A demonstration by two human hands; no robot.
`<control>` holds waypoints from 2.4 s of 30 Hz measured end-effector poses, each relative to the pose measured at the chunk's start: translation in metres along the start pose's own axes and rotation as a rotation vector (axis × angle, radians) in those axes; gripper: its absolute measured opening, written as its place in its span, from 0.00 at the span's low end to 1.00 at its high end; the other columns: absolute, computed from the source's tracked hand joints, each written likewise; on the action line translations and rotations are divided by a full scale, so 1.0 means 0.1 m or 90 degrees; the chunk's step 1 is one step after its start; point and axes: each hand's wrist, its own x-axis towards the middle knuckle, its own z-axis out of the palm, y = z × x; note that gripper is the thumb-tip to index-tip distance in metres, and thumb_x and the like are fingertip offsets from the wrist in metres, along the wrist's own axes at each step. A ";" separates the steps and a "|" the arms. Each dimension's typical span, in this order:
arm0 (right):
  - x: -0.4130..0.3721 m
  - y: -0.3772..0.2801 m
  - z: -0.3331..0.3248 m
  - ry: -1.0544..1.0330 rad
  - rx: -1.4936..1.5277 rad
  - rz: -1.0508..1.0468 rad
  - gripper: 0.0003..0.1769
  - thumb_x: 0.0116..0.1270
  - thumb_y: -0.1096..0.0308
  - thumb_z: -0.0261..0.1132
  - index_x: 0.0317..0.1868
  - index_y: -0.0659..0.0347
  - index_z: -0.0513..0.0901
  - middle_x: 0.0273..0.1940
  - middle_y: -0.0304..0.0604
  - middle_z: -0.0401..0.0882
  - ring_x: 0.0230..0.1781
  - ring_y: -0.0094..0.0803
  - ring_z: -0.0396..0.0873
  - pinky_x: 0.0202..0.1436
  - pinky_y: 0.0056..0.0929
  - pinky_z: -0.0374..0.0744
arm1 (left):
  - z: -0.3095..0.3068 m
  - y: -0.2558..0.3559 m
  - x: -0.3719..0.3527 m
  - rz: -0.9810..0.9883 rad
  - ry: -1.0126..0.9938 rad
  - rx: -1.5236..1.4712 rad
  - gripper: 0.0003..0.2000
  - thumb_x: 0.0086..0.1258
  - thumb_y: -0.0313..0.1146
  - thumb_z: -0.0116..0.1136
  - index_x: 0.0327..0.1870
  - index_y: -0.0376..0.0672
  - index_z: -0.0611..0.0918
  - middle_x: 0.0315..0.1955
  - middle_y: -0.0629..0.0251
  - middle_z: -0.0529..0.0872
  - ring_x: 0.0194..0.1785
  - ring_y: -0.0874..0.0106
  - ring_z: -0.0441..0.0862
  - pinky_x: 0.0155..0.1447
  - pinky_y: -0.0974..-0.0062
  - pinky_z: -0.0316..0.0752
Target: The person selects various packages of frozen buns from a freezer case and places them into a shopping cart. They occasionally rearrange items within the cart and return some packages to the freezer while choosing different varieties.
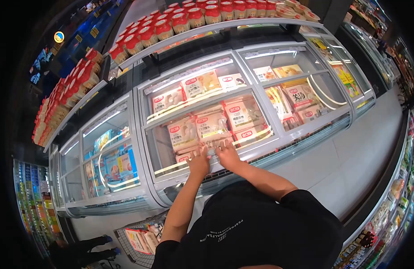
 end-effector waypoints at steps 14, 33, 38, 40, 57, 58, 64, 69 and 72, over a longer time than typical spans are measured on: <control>2.00 0.60 0.35 -0.153 -0.044 0.028 0.15 0.63 0.71 0.63 0.50 0.65 0.81 0.45 0.61 0.85 0.51 0.58 0.81 0.54 0.55 0.80 | -0.57 -0.53 2.01 0.085 0.063 0.003 0.25 0.77 0.47 0.52 0.74 0.58 0.70 0.72 0.44 0.68 0.64 0.34 0.73 0.62 0.41 0.73; 2.45 0.74 0.56 -0.171 -0.063 0.043 0.22 0.69 0.72 0.56 0.63 0.65 0.72 0.60 0.75 0.76 0.65 0.71 0.73 0.67 0.66 0.69 | -0.71 -0.63 2.52 0.101 0.105 -0.009 0.20 0.75 0.44 0.56 0.65 0.52 0.78 0.61 0.49 0.77 0.62 0.42 0.75 0.59 0.41 0.73; 2.53 0.86 0.71 -0.089 -0.037 0.008 0.21 0.66 0.72 0.59 0.59 0.64 0.75 0.59 0.74 0.77 0.65 0.70 0.73 0.69 0.65 0.68 | -0.75 -0.51 2.50 0.029 0.219 -0.022 0.19 0.75 0.44 0.55 0.66 0.57 0.77 0.61 0.48 0.75 0.66 0.37 0.69 0.59 0.31 0.69; 2.63 0.85 0.75 -0.070 -0.053 0.023 0.19 0.64 0.73 0.60 0.56 0.63 0.77 0.57 0.73 0.77 0.64 0.69 0.73 0.67 0.65 0.69 | -0.83 -0.47 2.54 0.031 0.226 -0.022 0.19 0.75 0.43 0.55 0.65 0.56 0.77 0.61 0.49 0.75 0.65 0.35 0.70 0.61 0.31 0.68; 2.77 0.81 0.62 -0.170 -0.014 0.065 0.14 0.66 0.71 0.61 0.52 0.63 0.77 0.55 0.69 0.81 0.62 0.67 0.76 0.64 0.64 0.72 | -0.92 -0.60 2.67 0.046 0.085 -0.009 0.24 0.77 0.45 0.52 0.71 0.50 0.71 0.66 0.39 0.72 0.65 0.42 0.75 0.66 0.41 0.69; 2.78 0.81 0.62 -0.166 -0.012 0.067 0.14 0.66 0.71 0.61 0.52 0.63 0.77 0.54 0.68 0.81 0.61 0.66 0.76 0.64 0.63 0.73 | -0.93 -0.58 2.65 0.027 0.086 -0.006 0.25 0.77 0.47 0.52 0.72 0.50 0.70 0.68 0.39 0.70 0.68 0.43 0.72 0.69 0.42 0.67; 2.89 0.78 0.52 -0.210 0.003 0.119 0.15 0.67 0.71 0.62 0.53 0.64 0.77 0.51 0.64 0.83 0.58 0.60 0.79 0.62 0.56 0.76 | -0.91 -0.65 2.32 0.044 0.023 -0.367 0.39 0.76 0.55 0.53 0.81 0.47 0.56 0.74 0.44 0.67 0.77 0.49 0.65 0.77 0.57 0.62; 2.86 0.82 0.70 -0.125 -0.009 0.070 0.15 0.59 0.76 0.63 0.48 0.65 0.77 0.40 0.61 0.85 0.45 0.59 0.84 0.51 0.54 0.82 | -0.96 -0.40 0.43 -0.013 0.110 -0.666 0.34 0.79 0.42 0.57 0.81 0.45 0.58 0.70 0.48 0.75 0.75 0.62 0.71 0.73 0.67 0.68; 2.84 0.85 0.70 -0.122 -0.054 0.060 0.15 0.61 0.76 0.62 0.50 0.64 0.76 0.39 0.63 0.85 0.43 0.60 0.84 0.49 0.55 0.82 | -0.40 -0.56 -0.67 -0.086 0.192 -0.892 0.31 0.78 0.31 0.59 0.79 0.43 0.63 0.65 0.49 0.80 0.69 0.65 0.76 0.71 0.70 0.70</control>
